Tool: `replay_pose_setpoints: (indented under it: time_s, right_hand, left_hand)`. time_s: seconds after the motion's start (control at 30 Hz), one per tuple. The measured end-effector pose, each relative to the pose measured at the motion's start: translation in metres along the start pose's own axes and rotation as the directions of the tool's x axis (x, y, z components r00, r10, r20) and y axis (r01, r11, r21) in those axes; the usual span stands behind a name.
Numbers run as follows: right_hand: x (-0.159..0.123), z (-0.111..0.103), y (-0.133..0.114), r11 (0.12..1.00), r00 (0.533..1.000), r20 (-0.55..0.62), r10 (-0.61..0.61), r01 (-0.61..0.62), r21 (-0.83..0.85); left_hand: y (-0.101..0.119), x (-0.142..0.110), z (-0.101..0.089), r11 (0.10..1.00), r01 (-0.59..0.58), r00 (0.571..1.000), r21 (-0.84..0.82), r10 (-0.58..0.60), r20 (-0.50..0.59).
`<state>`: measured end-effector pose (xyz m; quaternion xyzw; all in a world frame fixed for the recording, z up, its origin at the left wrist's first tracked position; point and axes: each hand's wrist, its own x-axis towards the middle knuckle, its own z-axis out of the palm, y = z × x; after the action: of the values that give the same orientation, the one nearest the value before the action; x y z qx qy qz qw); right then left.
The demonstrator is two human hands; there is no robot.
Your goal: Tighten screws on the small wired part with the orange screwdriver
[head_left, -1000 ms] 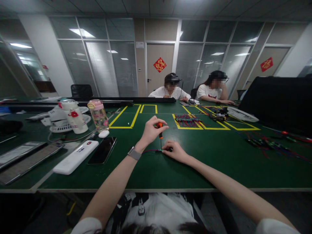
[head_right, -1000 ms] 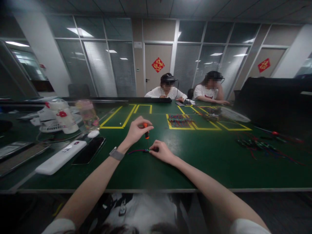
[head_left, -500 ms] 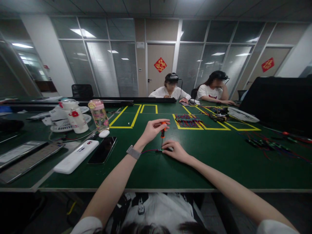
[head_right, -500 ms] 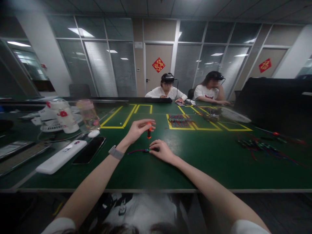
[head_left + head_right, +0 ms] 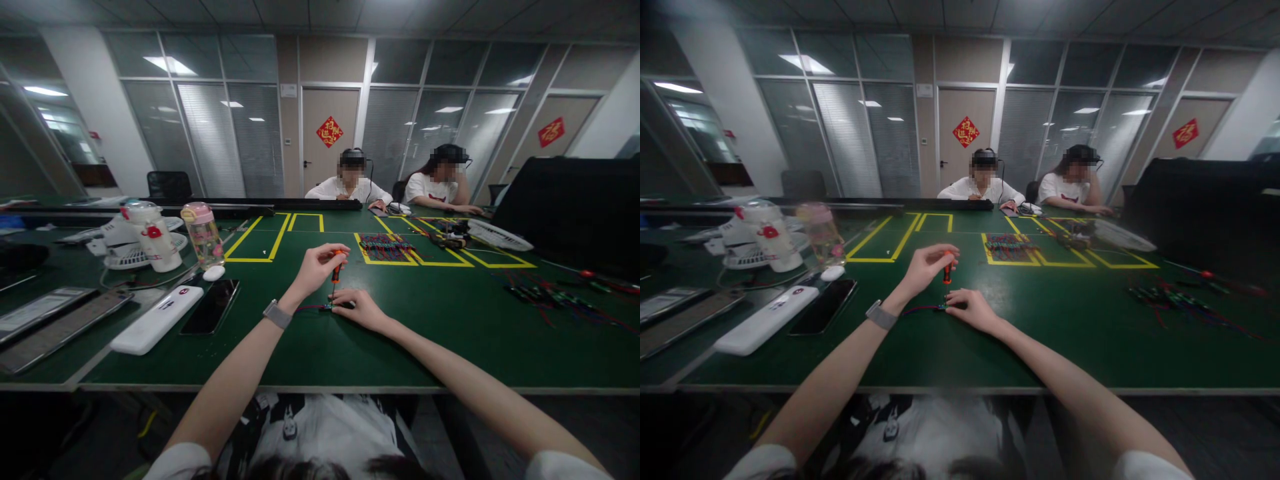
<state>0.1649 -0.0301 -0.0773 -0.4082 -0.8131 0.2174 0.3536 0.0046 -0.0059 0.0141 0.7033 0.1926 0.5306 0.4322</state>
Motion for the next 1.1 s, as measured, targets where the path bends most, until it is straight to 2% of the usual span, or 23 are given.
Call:
replay_pose_setpoints:
  time_s: [0.3, 0.43, 0.53, 0.77, 0.87, 1.03, 1.1]
  right_hand:
    - [-0.0004, 0.001, 0.0003, 1.0, 1.0, -0.018, -0.012, 0.012, 0.004]
    - [-0.0009, 0.0012, 0.0003, 1.0, 0.999, -0.027, -0.016, 0.016, -0.003]
    - [-0.0014, 0.0018, 0.001, 1.0, 0.999, -0.041, -0.004, 0.004, 0.004]
    - [-0.0012, 0.0039, 0.004, 1.0, 0.998, -0.058, 0.012, -0.011, 0.025]
    - [-0.001, 0.004, 0.0027, 1.0, 0.998, -0.06, 0.014, -0.013, 0.012]
    - [-0.0017, 0.0035, -0.0009, 1.0, 0.999, -0.045, -0.021, 0.02, -0.024]
    - [-0.0023, 0.0034, -0.0013, 0.997, 0.998, -0.042, -0.048, 0.046, -0.057]
  left_hand:
    - [-0.0045, -0.0007, -0.0044, 0.943, -0.115, 0.986, 0.312, 0.147, -0.08]
    - [-0.0066, 0.0017, -0.0059, 0.995, -0.036, 0.999, 0.096, 0.038, -0.021]
    - [-0.0066, 0.0021, -0.0038, 0.999, 0.025, 1.0, -0.036, -0.025, 0.004]
    - [-0.0061, 0.0004, -0.0009, 0.993, -0.049, 0.998, 0.111, 0.053, -0.037]
    - [-0.0069, 0.0006, 0.0004, 0.995, -0.05, 0.998, 0.083, 0.053, -0.035]
    - [-0.0058, 0.0004, 0.0017, 0.998, 0.023, 1.0, -0.063, -0.022, 0.01]
    - [-0.0053, -0.0005, 0.0018, 0.999, 0.006, 1.0, -0.042, -0.006, -0.006]
